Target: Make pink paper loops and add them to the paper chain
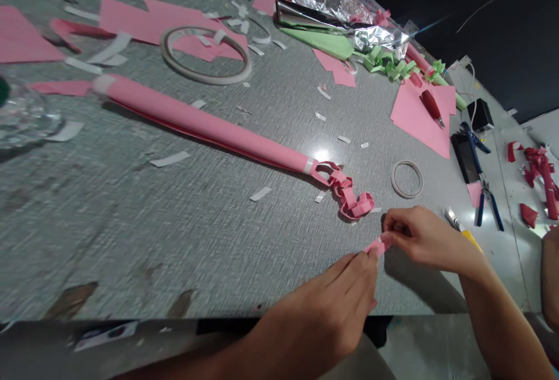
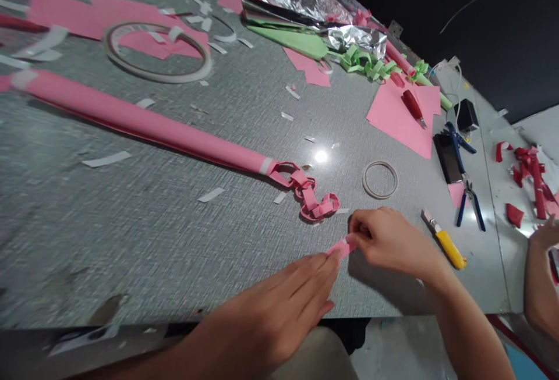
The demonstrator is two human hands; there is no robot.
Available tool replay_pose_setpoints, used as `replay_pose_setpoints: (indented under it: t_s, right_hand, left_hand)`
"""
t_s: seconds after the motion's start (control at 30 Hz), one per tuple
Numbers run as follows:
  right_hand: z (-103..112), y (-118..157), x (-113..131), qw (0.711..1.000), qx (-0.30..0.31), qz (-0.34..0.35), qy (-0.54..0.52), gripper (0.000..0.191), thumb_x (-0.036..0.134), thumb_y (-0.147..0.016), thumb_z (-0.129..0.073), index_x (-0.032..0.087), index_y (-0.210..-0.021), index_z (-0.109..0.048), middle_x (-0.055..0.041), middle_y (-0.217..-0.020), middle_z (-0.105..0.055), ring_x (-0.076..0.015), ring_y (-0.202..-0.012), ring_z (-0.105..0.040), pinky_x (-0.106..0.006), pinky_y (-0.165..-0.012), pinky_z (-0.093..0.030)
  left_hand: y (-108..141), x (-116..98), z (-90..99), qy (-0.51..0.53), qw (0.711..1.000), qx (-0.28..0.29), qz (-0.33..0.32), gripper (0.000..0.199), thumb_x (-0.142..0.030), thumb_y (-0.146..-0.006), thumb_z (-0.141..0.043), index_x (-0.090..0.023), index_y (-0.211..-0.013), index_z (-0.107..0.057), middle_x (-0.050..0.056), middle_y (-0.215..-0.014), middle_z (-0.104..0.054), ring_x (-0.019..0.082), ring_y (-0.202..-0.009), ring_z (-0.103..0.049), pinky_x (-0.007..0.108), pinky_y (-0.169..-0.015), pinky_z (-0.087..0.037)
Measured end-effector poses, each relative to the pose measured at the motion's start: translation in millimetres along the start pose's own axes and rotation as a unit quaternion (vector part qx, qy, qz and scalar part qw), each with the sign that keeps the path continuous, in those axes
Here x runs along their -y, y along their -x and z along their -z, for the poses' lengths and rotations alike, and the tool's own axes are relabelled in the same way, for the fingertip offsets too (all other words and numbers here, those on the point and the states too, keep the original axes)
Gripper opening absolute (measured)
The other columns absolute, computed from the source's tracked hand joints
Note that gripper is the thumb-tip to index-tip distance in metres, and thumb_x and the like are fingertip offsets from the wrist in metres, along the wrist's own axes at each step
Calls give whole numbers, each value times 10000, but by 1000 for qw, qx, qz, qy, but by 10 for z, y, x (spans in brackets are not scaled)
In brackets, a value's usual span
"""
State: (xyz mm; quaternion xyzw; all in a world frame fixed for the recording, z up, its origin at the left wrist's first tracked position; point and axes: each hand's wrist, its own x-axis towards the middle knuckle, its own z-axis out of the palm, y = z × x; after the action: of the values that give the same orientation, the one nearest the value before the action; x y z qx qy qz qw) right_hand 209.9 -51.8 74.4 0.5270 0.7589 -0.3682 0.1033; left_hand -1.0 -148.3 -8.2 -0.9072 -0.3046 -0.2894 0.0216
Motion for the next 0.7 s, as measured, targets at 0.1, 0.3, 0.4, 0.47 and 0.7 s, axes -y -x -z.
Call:
replay_pose_setpoints:
  t_s: [0.1,0.3,0.4,0.47,0.7]
  right_hand:
    - [-42,24,53,999,-33,-7,33,136,133,-897,-659,222,-794,-657,24,-670,-636,-136,-585,-478,-318,-594,-253]
    - [-20,36,54,991,-92,-55,85,113,226,-870,-769,217,-822,-667,18,-668,-638,-148,-613,-503,-310,-600,-242]
    - [34,3,-38,996,-60,-64,-7,154,278,-900,-755,213,-820,-641,31,-679,-630,-138,-619,-524,-280,-595,-308]
    - [49,-11,-100,994,-55,-52,-73,161,285,-929,-708,211,-812,-623,37,-674,-615,-133,-616,-522,-270,-595,-343]
    - [-34,18,-118,994,-69,-43,-79,222,331,-883,-793,218,-816,-614,50,-671,-600,-129,-615,-509,-270,-572,-341]
  left_hand:
    - [7,-3,-1,1,1000,2,0,390,-213,-1079,-576,47,-1353,-677,212,-1347,-751,285,-1212,-711,400,-1069,-504]
    - [7,-1,-10,1,1000,-11,1,388,-205,-1088,-552,55,-1349,-675,212,-1351,-749,277,-1202,-710,395,-1062,-498]
    - [14,-7,-25,-3,1000,-16,2,385,-207,-1092,-549,57,-1339,-679,204,-1316,-767,275,-1182,-717,393,-1047,-503]
    - [21,-12,-33,1,1000,-22,4,370,-212,-1094,-552,44,-1323,-691,197,-1312,-771,272,-1180,-718,391,-1042,-505]
    - [31,-9,-46,2,1000,-12,4,391,-202,-1104,-526,69,-1352,-661,234,-1378,-729,288,-1228,-709,400,-1058,-504]
